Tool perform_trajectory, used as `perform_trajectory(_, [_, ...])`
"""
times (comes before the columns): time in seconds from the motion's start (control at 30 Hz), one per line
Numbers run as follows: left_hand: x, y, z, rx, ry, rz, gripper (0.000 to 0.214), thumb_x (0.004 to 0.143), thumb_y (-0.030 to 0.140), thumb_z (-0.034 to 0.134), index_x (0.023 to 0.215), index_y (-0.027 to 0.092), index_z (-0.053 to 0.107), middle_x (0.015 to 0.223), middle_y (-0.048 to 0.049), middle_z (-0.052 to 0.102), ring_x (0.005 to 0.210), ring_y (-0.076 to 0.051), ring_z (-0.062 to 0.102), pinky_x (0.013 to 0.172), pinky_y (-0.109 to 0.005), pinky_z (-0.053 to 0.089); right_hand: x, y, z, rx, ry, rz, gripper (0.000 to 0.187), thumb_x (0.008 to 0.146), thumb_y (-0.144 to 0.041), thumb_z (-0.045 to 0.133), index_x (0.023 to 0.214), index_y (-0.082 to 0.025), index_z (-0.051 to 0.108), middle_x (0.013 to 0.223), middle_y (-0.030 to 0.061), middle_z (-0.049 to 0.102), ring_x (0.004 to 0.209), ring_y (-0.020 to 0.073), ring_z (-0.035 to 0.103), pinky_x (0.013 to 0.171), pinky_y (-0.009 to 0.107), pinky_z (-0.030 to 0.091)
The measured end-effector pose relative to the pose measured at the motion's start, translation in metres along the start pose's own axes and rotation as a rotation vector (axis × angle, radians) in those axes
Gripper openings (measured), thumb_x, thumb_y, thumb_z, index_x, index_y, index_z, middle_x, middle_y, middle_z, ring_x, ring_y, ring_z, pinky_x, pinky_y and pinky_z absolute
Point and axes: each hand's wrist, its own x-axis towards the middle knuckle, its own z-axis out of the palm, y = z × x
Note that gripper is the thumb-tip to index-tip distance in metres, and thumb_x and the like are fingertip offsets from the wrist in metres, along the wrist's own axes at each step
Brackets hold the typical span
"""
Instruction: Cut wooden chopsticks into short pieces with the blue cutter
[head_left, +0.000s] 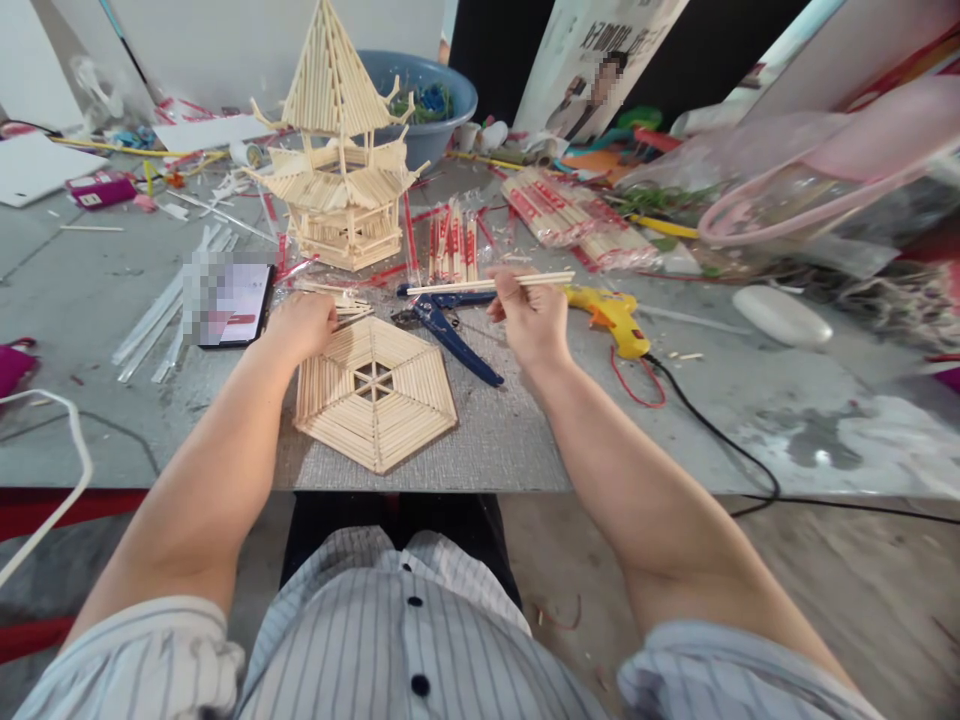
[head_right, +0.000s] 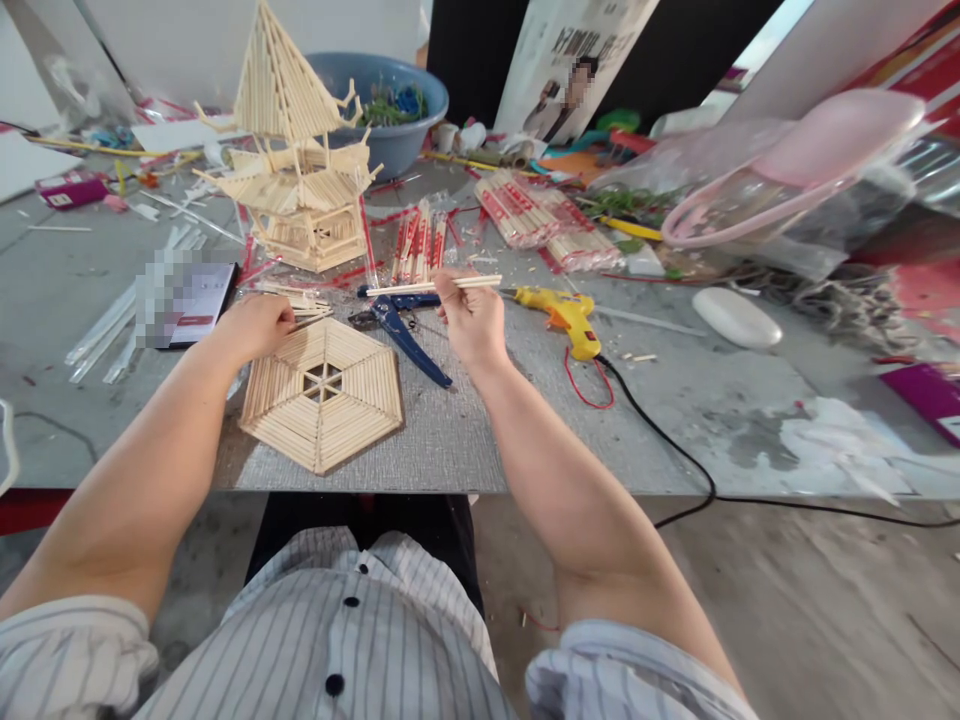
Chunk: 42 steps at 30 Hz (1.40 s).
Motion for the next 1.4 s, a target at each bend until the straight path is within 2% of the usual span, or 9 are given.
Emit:
perform_trajectory(0.1, [0.0, 0.0, -0.002, -0.001, -0.036, -0.024, 0.01, 0.077, 0.018, 0.054, 0.078, 0.021, 0.064, 0.086, -0.0127, 0.07, 0.088, -0.03, 0.064, 0.078, -0.04, 0.046, 0.001, 0.002, -0.002, -0.012, 0.05, -0.062, 0.05, 0.079, -0.067, 0.058, 0.087, -0.019, 0.068, 0.055, -0.005, 0.055, 0.045, 0.0066, 0.052, 0.048, 0.021, 0.044])
perform_trajectory(0.23, [0.0, 0.005, -0.011, 0.079, -0.184, -0.055, 0.031, 0.082, 0.022, 0.049, 0.108, 0.021, 0.066, 0.103, -0.0123, 0.071, 0.099, -0.028, 0.064, 0.083, -0.037, 0.047, 0.004, 0.005, -0.002, 0.083, 0.159, -0.111, 0.048, 0.081, -0.067, 0.056, 0.085, -0.02, 0.066, 0.057, -0.0051, 0.056, 0.049, 0.0075, 0.057, 0.052, 0.022, 0.049])
perform_trajectory(0.3, [-0.001, 0.007, -0.016, 0.112, -0.22, -0.057, 0.033, 0.082, 0.022, 0.047, 0.109, 0.022, 0.067, 0.106, -0.0119, 0.072, 0.101, -0.028, 0.064, 0.083, -0.037, 0.047, 0.005, 0.006, -0.001, 0.157, 0.18, -0.099, 0.047, 0.08, -0.067, 0.057, 0.084, -0.021, 0.064, 0.055, -0.0059, 0.055, 0.051, 0.0085, 0.059, 0.053, 0.022, 0.05])
perform_trajectory(0.5, [-0.008, 0.019, -0.029, 0.178, -0.265, -0.195, 0.025, 0.073, 0.02, 0.055, 0.089, 0.022, 0.073, 0.11, -0.0131, 0.071, 0.103, -0.034, 0.064, 0.08, -0.042, 0.049, 0.0, -0.001, 0.005, 0.287, 0.046, -0.015, 0.044, 0.079, -0.066, 0.059, 0.085, -0.023, 0.063, 0.061, -0.0037, 0.061, 0.061, 0.0124, 0.067, 0.058, 0.026, 0.055])
perform_trajectory(0.77, [-0.008, 0.01, -0.022, 0.096, -0.159, -0.128, 0.045, 0.075, 0.018, 0.052, 0.119, 0.019, 0.062, 0.108, -0.0147, 0.071, 0.103, -0.033, 0.064, 0.081, -0.041, 0.048, -0.006, -0.012, 0.007, 0.321, -0.088, 0.076, 0.049, 0.069, -0.071, 0.065, 0.076, -0.022, 0.064, 0.066, -0.001, 0.066, 0.077, 0.0169, 0.072, 0.065, 0.028, 0.058])
perform_trajectory(0.93, [-0.011, 0.023, -0.025, -0.121, 0.092, 0.012, 0.019, 0.081, 0.019, 0.048, 0.083, 0.017, 0.067, 0.089, -0.0111, 0.069, 0.083, -0.023, 0.063, 0.074, -0.034, 0.046, -0.007, -0.014, 0.009, 0.369, -0.126, 0.133, 0.052, 0.066, -0.072, 0.067, 0.08, -0.022, 0.065, 0.068, -0.0007, 0.067, 0.07, 0.0167, 0.071, 0.064, 0.03, 0.06])
perform_trajectory(1.03, [-0.017, 0.042, -0.029, -0.318, 0.186, 0.149, 0.026, 0.085, 0.028, 0.049, 0.064, 0.017, 0.06, 0.076, -0.0065, 0.064, 0.072, -0.017, 0.057, 0.072, -0.03, 0.044, -0.008, -0.015, 0.008, 0.415, -0.146, 0.188, 0.051, 0.066, -0.071, 0.068, 0.078, -0.022, 0.064, 0.067, -0.002, 0.067, 0.061, 0.0136, 0.068, 0.059, 0.028, 0.059])
perform_trajectory(1.13, [-0.025, 0.059, -0.028, -0.437, 0.144, 0.24, 0.029, 0.084, 0.029, 0.052, 0.058, 0.016, 0.057, 0.069, -0.003, 0.059, 0.066, -0.013, 0.052, 0.067, -0.027, 0.04, -0.007, -0.015, 0.007, 0.447, -0.168, 0.23, 0.051, 0.066, -0.071, 0.069, 0.077, -0.021, 0.064, 0.066, -0.0028, 0.065, 0.054, 0.0103, 0.064, 0.054, 0.024, 0.057])
perform_trajectory(1.4, [-0.045, 0.082, -0.022, -0.47, -0.171, 0.337, 0.031, 0.086, 0.035, 0.049, 0.069, 0.016, 0.067, 0.055, 0.0018, 0.052, 0.052, -0.009, 0.042, 0.054, -0.024, 0.03, -0.009, -0.017, 0.004, 0.45, -0.222, 0.239, 0.05, 0.067, -0.07, 0.068, 0.078, -0.021, 0.066, 0.064, -0.0038, 0.064, 0.049, 0.0083, 0.061, 0.047, 0.021, 0.052])
